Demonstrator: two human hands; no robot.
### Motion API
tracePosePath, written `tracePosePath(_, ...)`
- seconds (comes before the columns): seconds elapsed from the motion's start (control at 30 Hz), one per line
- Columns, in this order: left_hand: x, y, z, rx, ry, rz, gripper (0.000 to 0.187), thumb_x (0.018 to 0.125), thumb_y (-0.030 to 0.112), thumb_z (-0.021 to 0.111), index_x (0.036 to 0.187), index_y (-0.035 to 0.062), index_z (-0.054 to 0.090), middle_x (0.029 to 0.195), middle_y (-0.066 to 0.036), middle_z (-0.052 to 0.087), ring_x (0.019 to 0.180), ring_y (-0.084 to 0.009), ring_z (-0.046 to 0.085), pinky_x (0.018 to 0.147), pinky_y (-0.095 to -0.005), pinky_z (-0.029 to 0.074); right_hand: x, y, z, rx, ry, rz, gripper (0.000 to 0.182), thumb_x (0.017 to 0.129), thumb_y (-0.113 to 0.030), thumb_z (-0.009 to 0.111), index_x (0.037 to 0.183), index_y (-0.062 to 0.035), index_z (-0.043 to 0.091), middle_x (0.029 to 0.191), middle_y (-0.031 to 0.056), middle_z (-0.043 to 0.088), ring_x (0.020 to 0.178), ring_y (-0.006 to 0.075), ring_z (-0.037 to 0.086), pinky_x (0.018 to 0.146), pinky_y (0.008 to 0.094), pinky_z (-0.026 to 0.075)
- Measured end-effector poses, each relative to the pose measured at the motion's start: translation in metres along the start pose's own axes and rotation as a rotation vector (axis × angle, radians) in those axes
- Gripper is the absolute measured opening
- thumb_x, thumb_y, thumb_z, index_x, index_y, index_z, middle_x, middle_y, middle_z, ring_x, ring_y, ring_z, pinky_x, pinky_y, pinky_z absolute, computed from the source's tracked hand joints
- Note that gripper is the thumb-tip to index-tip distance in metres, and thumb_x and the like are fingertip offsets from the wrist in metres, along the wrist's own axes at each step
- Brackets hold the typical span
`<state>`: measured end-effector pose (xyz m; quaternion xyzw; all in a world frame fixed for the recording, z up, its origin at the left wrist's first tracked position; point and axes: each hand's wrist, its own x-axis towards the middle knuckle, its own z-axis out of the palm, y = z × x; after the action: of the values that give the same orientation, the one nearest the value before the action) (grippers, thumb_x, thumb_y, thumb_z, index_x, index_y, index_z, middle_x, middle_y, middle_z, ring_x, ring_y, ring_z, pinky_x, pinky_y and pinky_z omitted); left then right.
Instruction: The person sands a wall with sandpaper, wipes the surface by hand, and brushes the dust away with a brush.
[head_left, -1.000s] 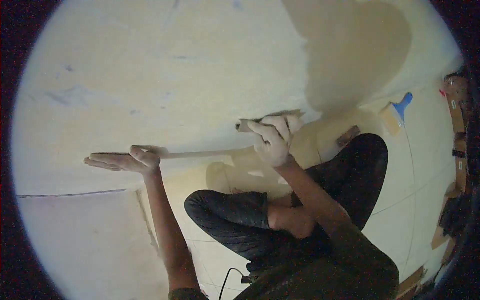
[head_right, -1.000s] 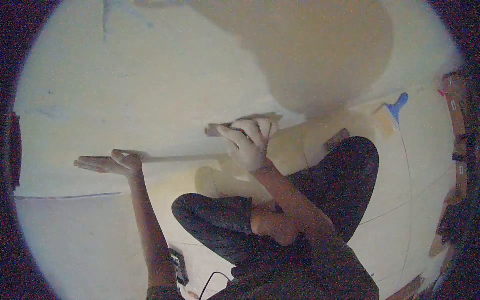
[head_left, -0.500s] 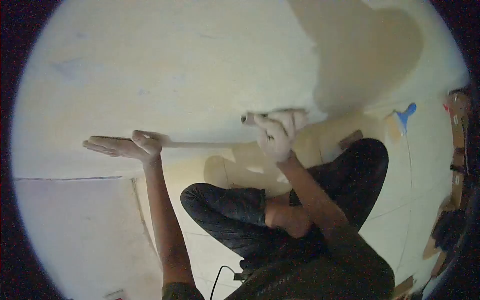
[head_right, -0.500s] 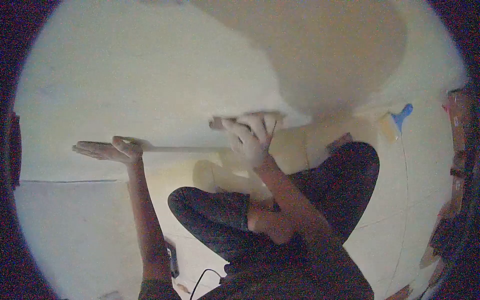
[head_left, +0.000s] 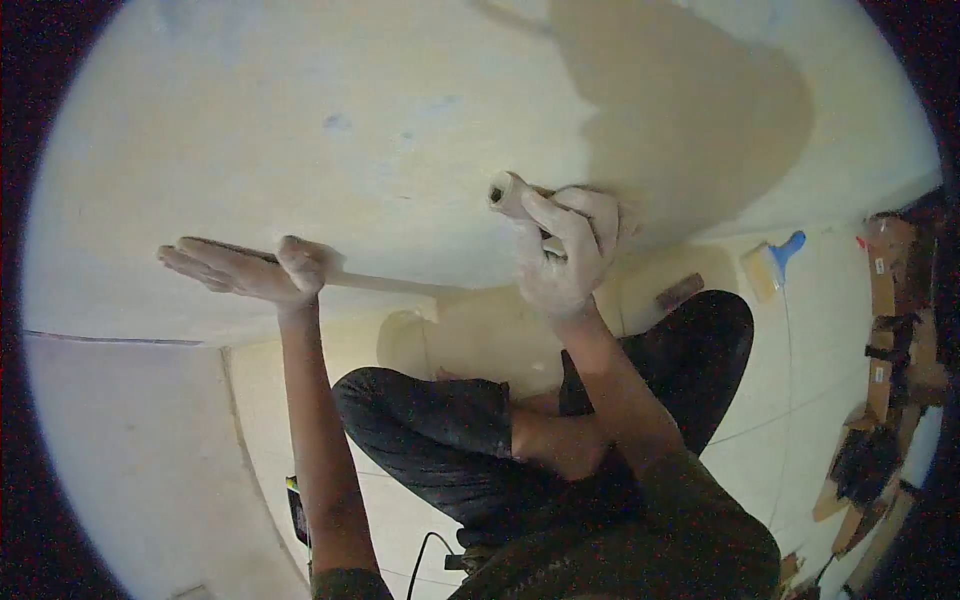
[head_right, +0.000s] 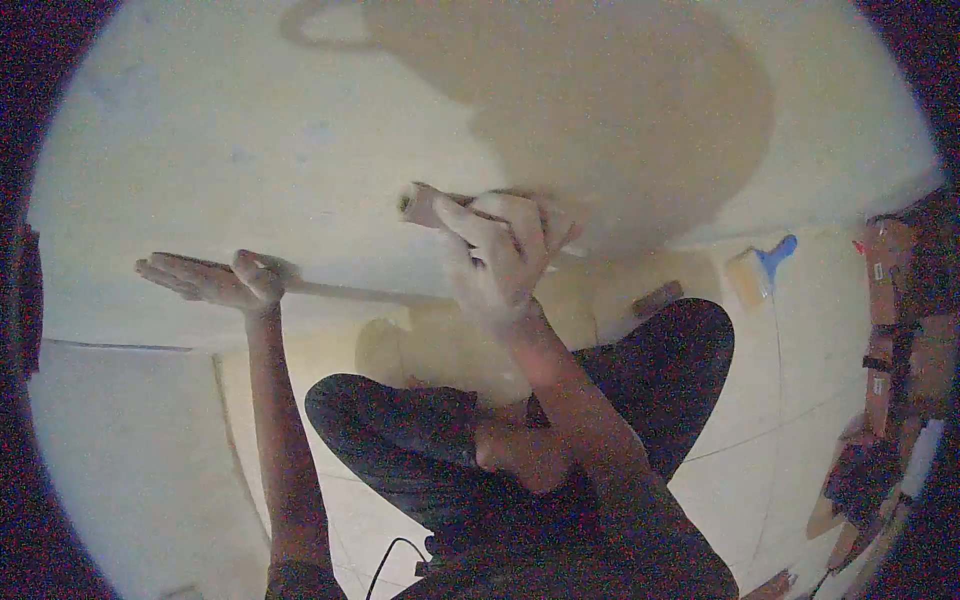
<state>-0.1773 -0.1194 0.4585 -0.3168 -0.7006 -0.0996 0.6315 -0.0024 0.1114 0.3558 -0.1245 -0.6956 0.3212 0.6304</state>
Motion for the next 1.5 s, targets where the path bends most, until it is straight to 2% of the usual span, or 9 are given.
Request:
tracePosePath(0.17,-0.010,-0.010,-0.006,-0.035,-0.018,0.019,0.106,0.093,0.075,0.037,0.161,-0.0032,0.012,0.167,-0.028,0.007,0.156,-0.0442,0.003,0.124,-0.0602,0.008,-0.031,0.022,-0.003,-0.065,-0.027,-0.098,0.037,0.069,-0.007,0.080,0.101,-0.0230,0.076,0.093,-0.0024,0.061,0.089,0.0214,0.057,0.088,0.0421,0.036)
tracePosePath(0.3,-0.025,0.004,-0.009,-0.035,-0.049,-0.034,0.107,0.091,0.074,0.042,0.161,-0.0027,0.016,0.167,-0.029,0.011,0.155,-0.0454,0.009,0.123,-0.0597,0.012,0.022,-0.004,-0.009,-0.211,-0.069,-0.321,0.038,0.068,-0.014,0.084,0.105,-0.0249,0.077,0.096,-0.0035,0.063,0.095,0.0194,0.058,0.092,0.0407,0.037)
tracePosePath(0.6,-0.035,0.013,0.009,-0.124,0.068,-0.069,0.102,0.092,0.071,0.046,0.159,-0.0028,0.024,0.165,-0.029,0.021,0.153,-0.0475,0.017,0.122,-0.0593,0.013,0.042,0.020,-0.036,-0.216,-0.461,-0.619,0.039,0.070,-0.017,0.081,0.108,-0.0227,0.076,0.100,-0.0071,0.062,0.092,0.0185,0.052,0.092,0.0403,0.033)
tracePosePath(0.7,-0.054,0.005,0.006,-0.104,0.041,-0.089,0.103,0.091,0.071,0.048,0.160,-0.0025,0.023,0.165,-0.028,0.020,0.153,-0.0489,0.017,0.122,-0.0597,0.014,0.058,0.006,-0.027,-0.340,-0.517,-0.771,0.046,0.068,-0.031,0.080,0.113,-0.0343,0.075,0.107,-0.0063,0.061,0.096,0.0199,0.055,0.092,0.0430,0.039)
tracePosePath(0.9,-0.084,-0.007,0.014,-0.060,0.080,-0.186,0.101,0.091,0.069,0.047,0.159,-0.0032,0.025,0.164,-0.030,0.022,0.153,-0.0477,0.018,0.121,-0.0569,0.017,0.066,0.036,-0.045,-0.241,-0.593,-0.781,0.052,0.067,-0.019,0.077,0.117,-0.0323,0.073,0.102,-0.0086,0.061,0.100,0.0206,0.052,0.091,0.0386,0.039)
tracePosePath(1.0,-0.092,0.000,0.017,-0.111,0.095,-0.232,0.100,0.090,0.069,0.048,0.158,-0.0023,0.027,0.163,-0.029,0.024,0.152,-0.0478,0.019,0.121,-0.0572,0.018,0.063,-0.001,-0.013,-0.378,-0.696,-0.926,0.040,0.076,-0.028,0.074,0.115,-0.0357,0.073,0.105,-0.0083,0.063,0.098,0.0175,0.057,0.090,0.0449,0.041)
tracePosePath(1.23,-0.134,-0.024,0.015,-0.075,0.099,-0.298,0.100,0.089,0.070,0.048,0.157,-0.0019,0.030,0.164,-0.028,0.023,0.151,-0.0490,0.021,0.119,-0.0584,0.020,0.084,-0.001,-0.038,-0.495,-0.712,-0.989,0.044,0.081,-0.029,0.069,0.122,-0.0414,0.069,0.108,-0.0121,0.063,0.097,0.0201,0.057,0.087,0.0436,0.041)
tracePosePath(1.33,-0.133,-0.016,0.020,-0.086,0.116,-0.311,0.099,0.089,0.070,0.048,0.156,-0.0020,0.032,0.163,-0.028,0.026,0.150,-0.0494,0.023,0.118,-0.0596,0.021,0.068,-0.008,-0.006,-0.389,-0.946,-1.003,0.047,0.069,-0.022,0.080,0.115,-0.0304,0.073,0.102,-0.0099,0.064,0.090,0.0159,0.057,0.079,0.0372,0.035)
tracePosePath(1.5,-0.161,-0.021,0.017,-0.077,0.045,-0.293,0.100,0.091,0.070,0.048,0.159,0.0000,0.027,0.163,-0.029,0.024,0.150,-0.0510,0.023,0.118,-0.0616,0.021,0.069,-0.023,-0.016,-0.424,-0.849,-1.010,0.046,0.071,-0.022,0.079,0.117,-0.0270,0.074,0.101,-0.0072,0.063,0.096,0.0179,0.056,0.087,0.0400,0.036)
